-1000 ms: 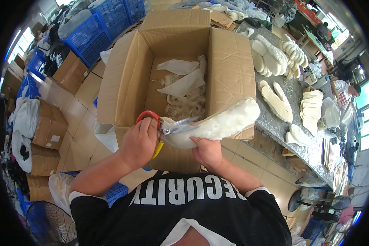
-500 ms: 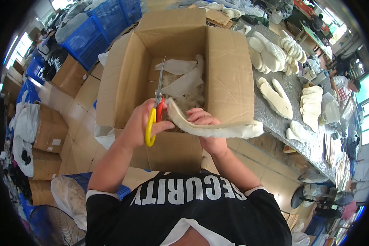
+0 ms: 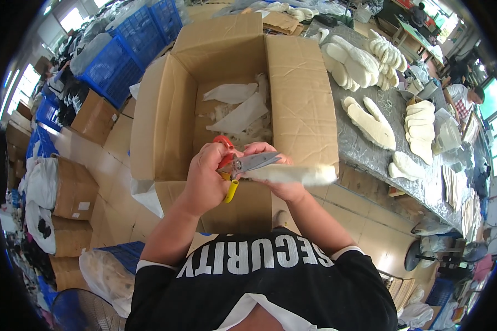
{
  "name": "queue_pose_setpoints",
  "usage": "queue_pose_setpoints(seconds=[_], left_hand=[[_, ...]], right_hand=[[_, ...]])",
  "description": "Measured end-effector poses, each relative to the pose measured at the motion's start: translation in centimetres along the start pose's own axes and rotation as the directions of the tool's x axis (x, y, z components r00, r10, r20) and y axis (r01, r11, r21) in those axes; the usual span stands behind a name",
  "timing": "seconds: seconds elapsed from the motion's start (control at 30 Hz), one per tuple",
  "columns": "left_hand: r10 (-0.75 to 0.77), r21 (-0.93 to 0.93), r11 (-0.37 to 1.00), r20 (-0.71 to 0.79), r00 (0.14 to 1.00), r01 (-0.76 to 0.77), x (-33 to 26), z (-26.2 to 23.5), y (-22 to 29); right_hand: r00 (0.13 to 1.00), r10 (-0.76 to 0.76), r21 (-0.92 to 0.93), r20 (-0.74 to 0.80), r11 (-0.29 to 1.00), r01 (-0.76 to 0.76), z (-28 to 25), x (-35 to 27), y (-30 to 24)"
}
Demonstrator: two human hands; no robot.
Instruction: The worker is trimming the edges of plush shoe insoles using a pair of scissors.
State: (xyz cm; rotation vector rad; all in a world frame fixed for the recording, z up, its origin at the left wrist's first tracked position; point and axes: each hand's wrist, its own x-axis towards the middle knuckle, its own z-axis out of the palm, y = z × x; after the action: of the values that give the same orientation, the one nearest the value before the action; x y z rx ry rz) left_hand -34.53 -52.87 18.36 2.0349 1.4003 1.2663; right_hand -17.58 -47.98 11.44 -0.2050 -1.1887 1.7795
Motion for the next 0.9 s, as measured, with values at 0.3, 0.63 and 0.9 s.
queue_pose_setpoints(seconds=[0.3, 0.63, 0.9], left_hand=[[0.043, -0.089, 0.994, -0.215, 0.976, -0.063, -1.3, 0.4, -1.5], [0.034, 0.362, 0.932, -0.187, 0.982, 0.036, -3.3, -4.0, -0.4], [-0.087, 0.683, 0.73, 0.104, 0.991, -0.007, -2.4, -4.6, 1.1]], right_hand=[[0.917, -0.349, -0.135, 0.195, 0.916, 0.378, -0.6, 1.7, -0.8], [0.863, -0.414, 0.106, 0.288, 0.91, 0.401, -1.8, 2.7, -2.1], [0.99, -0.126, 0.134, -0.057, 0.982, 0.132, 1.9, 0.9, -1.4]])
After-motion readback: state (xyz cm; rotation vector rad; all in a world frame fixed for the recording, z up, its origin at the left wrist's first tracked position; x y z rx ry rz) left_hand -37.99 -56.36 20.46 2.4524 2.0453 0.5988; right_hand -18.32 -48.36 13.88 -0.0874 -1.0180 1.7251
